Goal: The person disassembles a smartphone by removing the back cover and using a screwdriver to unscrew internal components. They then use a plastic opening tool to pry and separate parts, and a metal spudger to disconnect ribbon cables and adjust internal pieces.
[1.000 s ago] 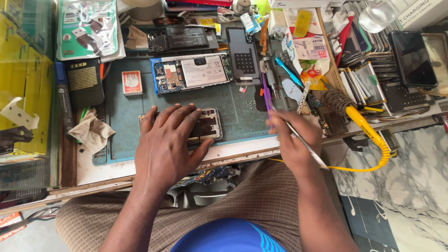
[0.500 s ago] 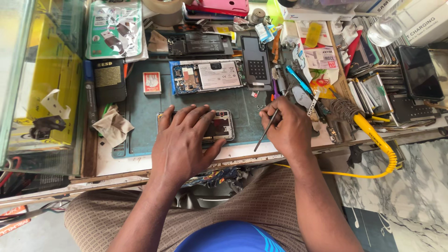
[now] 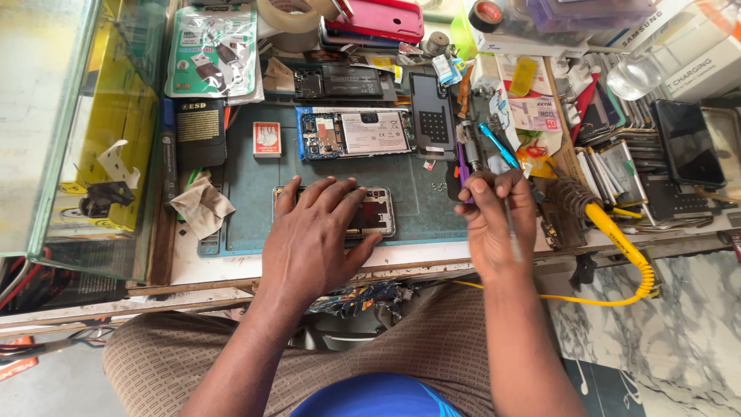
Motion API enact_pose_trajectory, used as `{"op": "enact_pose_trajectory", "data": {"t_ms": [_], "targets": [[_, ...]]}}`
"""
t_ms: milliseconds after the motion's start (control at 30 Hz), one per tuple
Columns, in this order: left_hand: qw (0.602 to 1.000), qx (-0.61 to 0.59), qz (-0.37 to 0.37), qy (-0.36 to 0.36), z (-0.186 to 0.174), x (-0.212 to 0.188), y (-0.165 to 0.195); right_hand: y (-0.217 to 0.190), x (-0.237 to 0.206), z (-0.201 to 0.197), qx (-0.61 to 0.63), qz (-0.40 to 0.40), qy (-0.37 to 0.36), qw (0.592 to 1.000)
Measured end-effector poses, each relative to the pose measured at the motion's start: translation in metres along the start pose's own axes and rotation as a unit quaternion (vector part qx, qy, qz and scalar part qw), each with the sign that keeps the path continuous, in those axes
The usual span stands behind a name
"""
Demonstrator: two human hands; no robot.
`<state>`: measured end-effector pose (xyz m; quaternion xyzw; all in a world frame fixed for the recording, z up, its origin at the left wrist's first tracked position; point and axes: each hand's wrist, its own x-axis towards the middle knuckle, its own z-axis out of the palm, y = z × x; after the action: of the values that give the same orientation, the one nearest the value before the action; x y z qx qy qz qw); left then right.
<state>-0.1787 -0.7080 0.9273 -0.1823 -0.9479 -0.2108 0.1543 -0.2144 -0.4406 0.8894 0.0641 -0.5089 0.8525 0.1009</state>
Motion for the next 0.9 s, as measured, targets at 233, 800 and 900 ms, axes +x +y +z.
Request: {"op": "enact_pose_trajectory", "data": {"t_ms": [233,800,900], "targets": [[1.000,0.007,-0.003,-0.007,-0.001,-0.001,0.000,0.004,-0.010,0.005,0.222,0.050,0.007,0.974],[1.000,0.005,-0.003,-0.009,0.001,-0.003,0.000,0.010,-0.007,0.002,0.228,0.044,0.047,0.971],[1.000,-0.001,-0.002,-0.004,0.002,-0.003,0.000,0.012,-0.005,0.000,0.219,0.037,0.048,0.974]]}}
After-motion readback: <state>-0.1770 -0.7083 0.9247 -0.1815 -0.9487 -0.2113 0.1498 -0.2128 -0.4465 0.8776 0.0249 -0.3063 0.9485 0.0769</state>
